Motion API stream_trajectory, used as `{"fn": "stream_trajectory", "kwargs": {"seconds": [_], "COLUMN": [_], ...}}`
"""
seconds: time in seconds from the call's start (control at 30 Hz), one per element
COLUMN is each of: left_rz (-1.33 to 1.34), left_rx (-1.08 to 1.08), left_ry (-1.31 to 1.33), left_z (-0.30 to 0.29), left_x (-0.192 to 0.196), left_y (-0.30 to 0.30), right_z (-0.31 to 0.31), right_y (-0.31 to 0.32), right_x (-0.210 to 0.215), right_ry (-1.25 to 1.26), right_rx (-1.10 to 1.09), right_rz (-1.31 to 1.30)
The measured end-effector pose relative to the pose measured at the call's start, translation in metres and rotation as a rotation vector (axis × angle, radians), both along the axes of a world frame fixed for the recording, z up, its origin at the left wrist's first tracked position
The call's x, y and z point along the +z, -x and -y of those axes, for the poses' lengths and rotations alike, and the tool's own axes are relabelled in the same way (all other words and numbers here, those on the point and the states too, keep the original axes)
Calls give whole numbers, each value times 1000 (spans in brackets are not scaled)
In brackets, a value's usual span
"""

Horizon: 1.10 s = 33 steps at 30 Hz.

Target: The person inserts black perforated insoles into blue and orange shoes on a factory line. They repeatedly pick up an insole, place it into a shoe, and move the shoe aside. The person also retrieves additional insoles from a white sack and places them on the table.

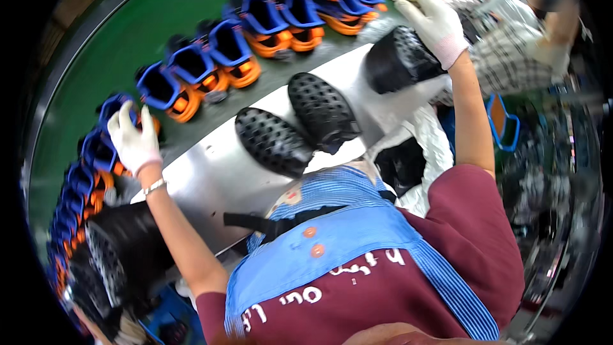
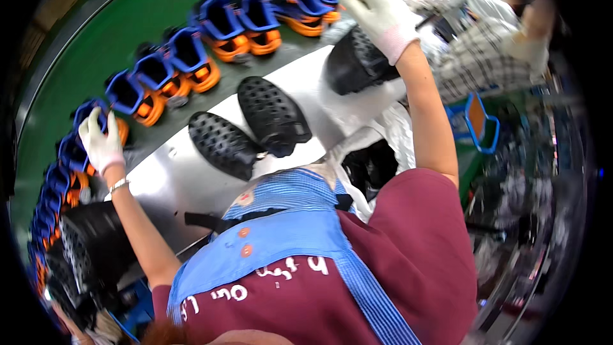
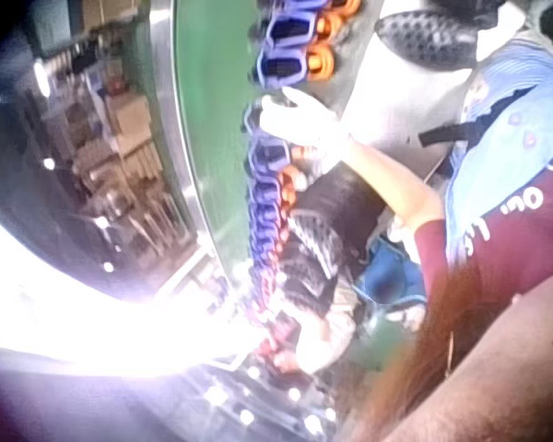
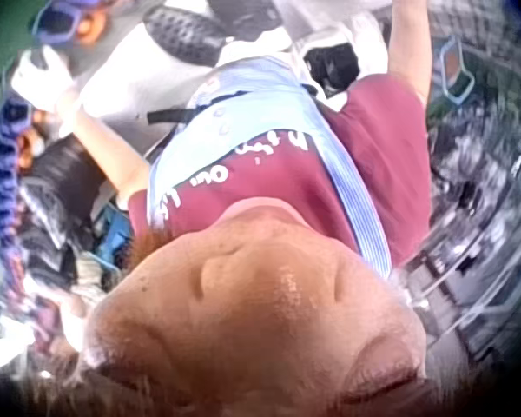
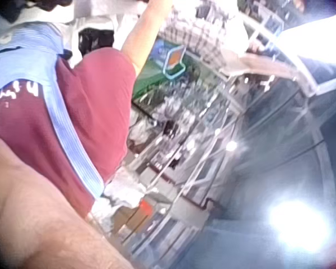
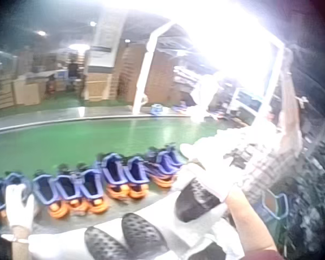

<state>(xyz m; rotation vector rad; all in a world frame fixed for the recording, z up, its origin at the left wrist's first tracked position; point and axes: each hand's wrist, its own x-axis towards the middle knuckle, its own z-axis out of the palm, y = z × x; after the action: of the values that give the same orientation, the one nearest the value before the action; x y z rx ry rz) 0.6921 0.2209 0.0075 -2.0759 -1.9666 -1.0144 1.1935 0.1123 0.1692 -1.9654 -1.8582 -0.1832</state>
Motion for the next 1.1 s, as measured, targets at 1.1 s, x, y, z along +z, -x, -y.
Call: {"fn": "stream_trajectory", "kwargs": {"seconds": [1.1], "left_rz": [598], "left_rx": [-368], "left_ry": [269], "left_z": [24], "left_x": [21], "left_y": [-67], "right_z": [60], "right_y": [9], "right_x": [-6], "right_ry": [-97], "right_rx": [121], "right_rz": [-308]}}
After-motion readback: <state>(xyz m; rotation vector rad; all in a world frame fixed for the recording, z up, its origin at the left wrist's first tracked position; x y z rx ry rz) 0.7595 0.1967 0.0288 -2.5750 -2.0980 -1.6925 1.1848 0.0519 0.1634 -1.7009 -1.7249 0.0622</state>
